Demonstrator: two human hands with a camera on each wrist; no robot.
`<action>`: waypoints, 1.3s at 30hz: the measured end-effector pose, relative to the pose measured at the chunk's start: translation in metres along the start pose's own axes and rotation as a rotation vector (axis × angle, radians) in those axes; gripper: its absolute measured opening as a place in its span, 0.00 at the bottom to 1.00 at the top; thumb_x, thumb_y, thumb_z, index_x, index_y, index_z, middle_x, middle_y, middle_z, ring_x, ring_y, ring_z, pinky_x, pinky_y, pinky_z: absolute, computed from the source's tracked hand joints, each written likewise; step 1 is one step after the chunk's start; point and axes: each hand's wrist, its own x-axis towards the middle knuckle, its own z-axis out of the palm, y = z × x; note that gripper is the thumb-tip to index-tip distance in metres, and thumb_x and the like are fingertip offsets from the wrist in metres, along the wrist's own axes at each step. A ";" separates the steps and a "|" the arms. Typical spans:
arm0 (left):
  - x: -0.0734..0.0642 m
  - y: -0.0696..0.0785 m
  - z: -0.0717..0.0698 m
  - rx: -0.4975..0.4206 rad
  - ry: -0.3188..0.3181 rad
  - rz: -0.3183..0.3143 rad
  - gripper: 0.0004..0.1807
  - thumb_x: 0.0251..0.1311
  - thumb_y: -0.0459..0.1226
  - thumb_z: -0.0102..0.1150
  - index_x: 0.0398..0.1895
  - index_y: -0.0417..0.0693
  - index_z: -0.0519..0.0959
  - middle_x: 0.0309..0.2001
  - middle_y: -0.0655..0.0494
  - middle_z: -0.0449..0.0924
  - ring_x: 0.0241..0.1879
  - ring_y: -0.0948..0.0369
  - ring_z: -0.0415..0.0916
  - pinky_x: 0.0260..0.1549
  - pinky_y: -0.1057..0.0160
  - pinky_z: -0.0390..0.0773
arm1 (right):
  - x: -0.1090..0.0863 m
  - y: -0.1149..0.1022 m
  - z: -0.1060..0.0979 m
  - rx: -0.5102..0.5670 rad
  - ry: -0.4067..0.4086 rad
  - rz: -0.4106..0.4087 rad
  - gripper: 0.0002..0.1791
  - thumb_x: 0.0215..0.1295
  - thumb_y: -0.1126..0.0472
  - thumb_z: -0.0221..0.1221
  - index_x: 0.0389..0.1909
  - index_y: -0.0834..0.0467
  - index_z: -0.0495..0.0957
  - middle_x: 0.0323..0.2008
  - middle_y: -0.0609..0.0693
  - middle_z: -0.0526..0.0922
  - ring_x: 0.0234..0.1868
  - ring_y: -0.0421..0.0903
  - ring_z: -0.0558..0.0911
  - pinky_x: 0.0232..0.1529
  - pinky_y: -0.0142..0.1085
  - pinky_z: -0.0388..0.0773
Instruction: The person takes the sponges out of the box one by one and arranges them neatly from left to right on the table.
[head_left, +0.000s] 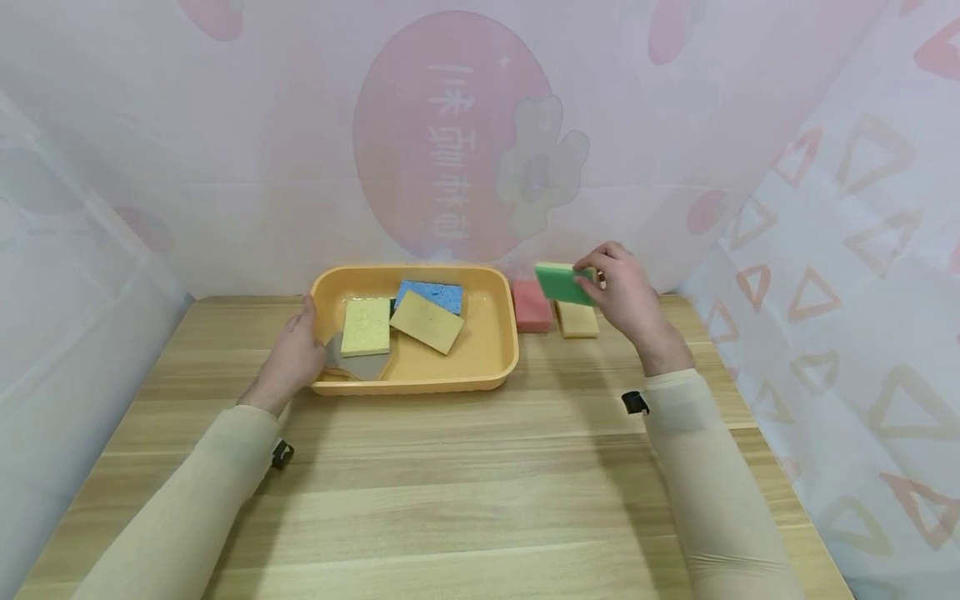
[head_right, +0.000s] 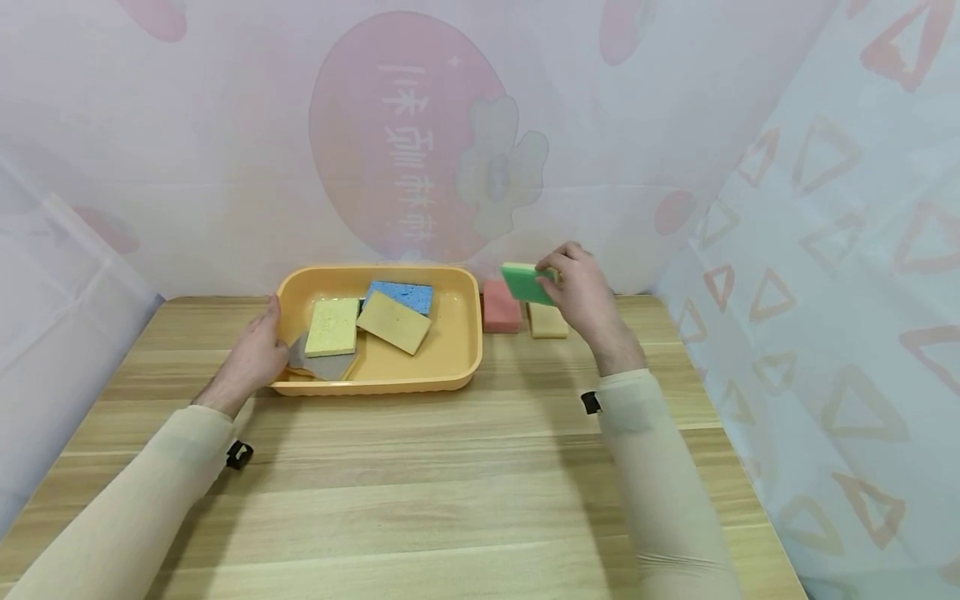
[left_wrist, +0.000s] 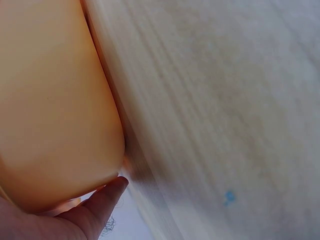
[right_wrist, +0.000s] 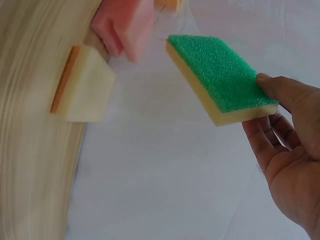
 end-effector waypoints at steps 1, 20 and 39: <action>0.000 -0.001 0.000 0.001 0.000 0.001 0.54 0.78 0.25 0.40 0.95 0.42 0.19 0.93 0.18 0.40 0.93 0.22 0.44 0.92 0.21 0.48 | -0.001 0.003 0.000 -0.004 0.009 0.004 0.12 0.83 0.68 0.69 0.60 0.68 0.91 0.60 0.66 0.85 0.55 0.64 0.85 0.60 0.58 0.90; 0.000 0.000 -0.001 0.009 0.003 0.014 0.53 0.79 0.25 0.40 0.95 0.40 0.19 0.92 0.16 0.44 0.92 0.22 0.47 0.92 0.21 0.52 | -0.012 0.044 -0.004 -0.087 0.075 0.101 0.12 0.84 0.68 0.69 0.61 0.67 0.90 0.62 0.66 0.84 0.61 0.69 0.83 0.62 0.63 0.90; 0.000 0.002 -0.003 0.017 0.001 0.013 0.53 0.79 0.25 0.40 0.94 0.38 0.20 0.92 0.15 0.43 0.92 0.21 0.46 0.92 0.21 0.50 | -0.025 0.077 0.002 -0.179 0.079 0.155 0.12 0.86 0.68 0.66 0.61 0.69 0.89 0.63 0.69 0.83 0.65 0.72 0.81 0.62 0.67 0.91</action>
